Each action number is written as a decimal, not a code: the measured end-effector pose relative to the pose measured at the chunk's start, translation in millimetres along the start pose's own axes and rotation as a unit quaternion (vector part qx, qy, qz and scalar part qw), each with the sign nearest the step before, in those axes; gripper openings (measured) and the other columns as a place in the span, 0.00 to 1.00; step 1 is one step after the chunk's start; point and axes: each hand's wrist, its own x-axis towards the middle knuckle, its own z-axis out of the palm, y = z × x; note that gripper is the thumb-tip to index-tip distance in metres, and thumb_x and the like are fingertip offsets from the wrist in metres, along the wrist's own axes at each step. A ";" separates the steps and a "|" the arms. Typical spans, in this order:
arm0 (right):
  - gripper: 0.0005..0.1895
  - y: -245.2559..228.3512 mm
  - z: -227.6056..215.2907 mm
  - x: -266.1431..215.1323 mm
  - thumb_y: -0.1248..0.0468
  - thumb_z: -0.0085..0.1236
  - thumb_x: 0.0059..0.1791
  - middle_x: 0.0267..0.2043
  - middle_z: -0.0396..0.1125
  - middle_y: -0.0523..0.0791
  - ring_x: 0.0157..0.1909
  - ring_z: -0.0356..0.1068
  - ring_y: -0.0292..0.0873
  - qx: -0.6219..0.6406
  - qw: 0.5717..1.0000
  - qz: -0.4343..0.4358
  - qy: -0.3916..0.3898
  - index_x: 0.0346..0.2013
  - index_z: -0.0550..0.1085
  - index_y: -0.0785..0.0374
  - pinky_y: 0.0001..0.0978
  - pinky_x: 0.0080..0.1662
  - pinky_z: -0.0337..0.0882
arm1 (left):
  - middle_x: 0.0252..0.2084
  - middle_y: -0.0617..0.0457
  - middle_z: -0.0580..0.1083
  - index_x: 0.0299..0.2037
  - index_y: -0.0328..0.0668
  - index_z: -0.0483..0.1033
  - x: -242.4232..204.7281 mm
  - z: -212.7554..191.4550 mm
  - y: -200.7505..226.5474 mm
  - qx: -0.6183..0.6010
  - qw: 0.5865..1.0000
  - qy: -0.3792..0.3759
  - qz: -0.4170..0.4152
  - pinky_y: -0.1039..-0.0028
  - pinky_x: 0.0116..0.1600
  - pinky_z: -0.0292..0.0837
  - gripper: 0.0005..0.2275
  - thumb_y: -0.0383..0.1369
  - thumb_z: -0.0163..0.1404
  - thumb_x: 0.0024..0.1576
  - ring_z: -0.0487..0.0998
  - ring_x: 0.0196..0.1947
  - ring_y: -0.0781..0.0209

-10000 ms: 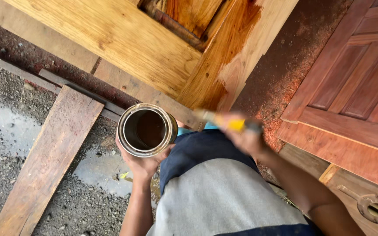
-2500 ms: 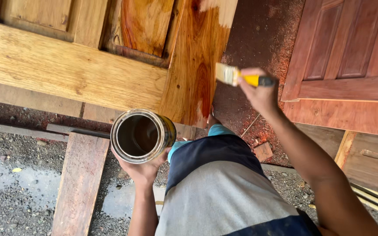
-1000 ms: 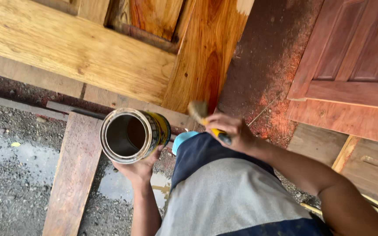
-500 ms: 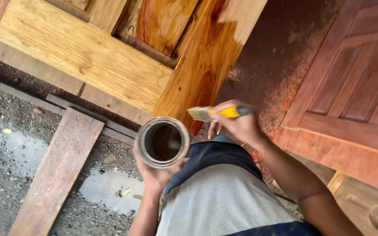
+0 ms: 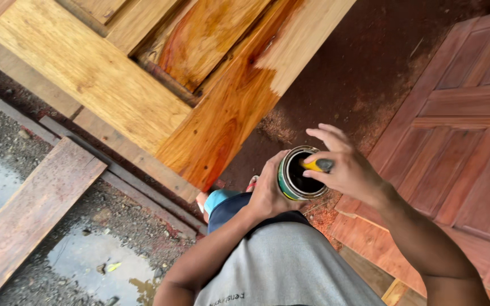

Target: The person applies a liquid coating to a wooden door using a brush. They move the brush along the panels and flat surfaces of the door, periodically dipping the brush into a can of coating.

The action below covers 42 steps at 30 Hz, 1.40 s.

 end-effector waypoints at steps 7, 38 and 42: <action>0.06 4.4 -83.9 -17.9 0.69 0.68 0.46 0.40 0.74 0.46 0.41 0.75 0.39 -0.023 0.995 0.041 0.089 0.36 0.78 0.66 0.27 0.47 0.73 | 0.60 0.45 0.71 0.64 0.34 0.62 59.5 34.6 22.6 -0.063 0.997 -0.020 -0.024 0.65 0.68 0.67 0.43 0.40 0.69 0.37 0.74 0.61 0.52; 0.10 309.5 -55.4 202.8 0.71 0.57 0.50 0.47 0.73 0.49 0.47 0.76 0.42 0.219 0.874 0.301 0.314 0.47 0.74 0.65 0.25 0.45 0.81 | 0.66 0.45 0.66 0.65 0.59 0.66 147.6 -106.2 -55.7 -0.697 0.574 0.220 -0.369 0.25 0.51 0.70 0.31 0.51 0.63 0.51 0.64 0.65 0.34; 0.10 316.8 -44.8 191.4 0.71 0.65 0.50 0.41 0.75 0.52 0.41 0.76 0.46 0.050 0.933 0.116 0.337 0.44 0.76 0.68 0.31 0.38 0.79 | 0.76 0.41 0.51 0.75 0.51 0.50 106.3 -108.8 -78.7 -0.752 0.596 0.200 -0.198 0.24 0.68 0.48 0.36 0.42 0.64 0.64 0.47 0.74 0.33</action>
